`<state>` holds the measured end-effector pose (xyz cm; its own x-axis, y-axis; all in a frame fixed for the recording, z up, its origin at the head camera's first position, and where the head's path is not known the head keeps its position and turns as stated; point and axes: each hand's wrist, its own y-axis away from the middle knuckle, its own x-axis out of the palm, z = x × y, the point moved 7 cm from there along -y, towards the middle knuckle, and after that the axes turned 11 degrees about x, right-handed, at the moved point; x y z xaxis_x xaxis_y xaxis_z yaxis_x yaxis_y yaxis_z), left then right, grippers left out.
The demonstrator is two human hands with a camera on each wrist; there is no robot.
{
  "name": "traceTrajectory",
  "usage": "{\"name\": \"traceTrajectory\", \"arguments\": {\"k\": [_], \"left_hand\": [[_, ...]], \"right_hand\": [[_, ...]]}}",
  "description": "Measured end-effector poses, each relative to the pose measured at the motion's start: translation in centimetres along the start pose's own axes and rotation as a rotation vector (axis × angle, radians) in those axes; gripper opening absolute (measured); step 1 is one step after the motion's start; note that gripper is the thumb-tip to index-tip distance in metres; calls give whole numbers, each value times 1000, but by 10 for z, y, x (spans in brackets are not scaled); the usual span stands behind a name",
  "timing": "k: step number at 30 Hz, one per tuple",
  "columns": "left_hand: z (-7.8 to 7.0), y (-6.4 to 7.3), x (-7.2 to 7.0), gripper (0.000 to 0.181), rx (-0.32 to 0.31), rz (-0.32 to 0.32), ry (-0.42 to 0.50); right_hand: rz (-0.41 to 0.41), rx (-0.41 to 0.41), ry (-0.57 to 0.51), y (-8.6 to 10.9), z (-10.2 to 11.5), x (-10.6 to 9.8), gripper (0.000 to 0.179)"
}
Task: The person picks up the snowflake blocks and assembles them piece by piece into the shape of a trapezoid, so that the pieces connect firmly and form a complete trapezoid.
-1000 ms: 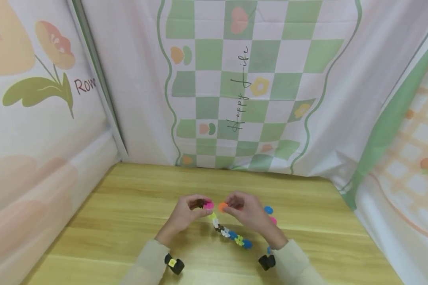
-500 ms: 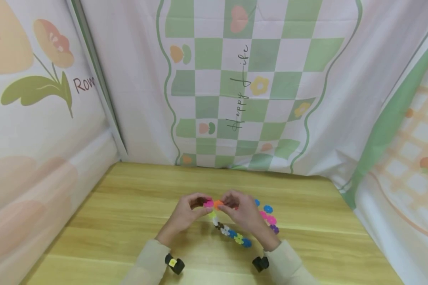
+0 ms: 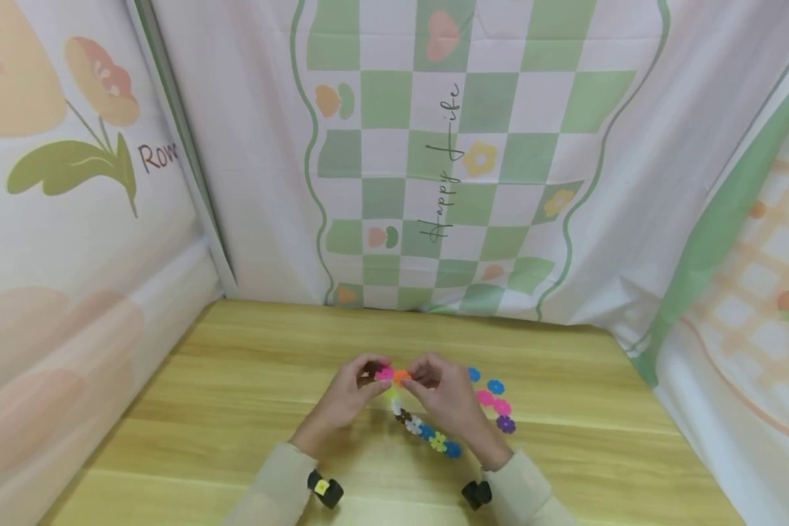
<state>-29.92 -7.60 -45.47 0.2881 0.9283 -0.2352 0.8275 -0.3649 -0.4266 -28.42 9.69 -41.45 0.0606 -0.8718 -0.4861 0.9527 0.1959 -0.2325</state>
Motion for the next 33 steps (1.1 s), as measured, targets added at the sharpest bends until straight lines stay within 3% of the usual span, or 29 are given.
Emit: {"name": "traceTrajectory", "arguments": {"k": [17,27,33], "left_hand": [[0,0,3,43,-25,-8,31],[1,0,4,45,-30,-24,62],[1,1,5,45,-21,-11,49]], "right_hand": [[-42,64,-17,2,-4,3,12],[-67,29,-56,3,-6,5,13],[-51,62,-59,3,-7,7,14]]}}
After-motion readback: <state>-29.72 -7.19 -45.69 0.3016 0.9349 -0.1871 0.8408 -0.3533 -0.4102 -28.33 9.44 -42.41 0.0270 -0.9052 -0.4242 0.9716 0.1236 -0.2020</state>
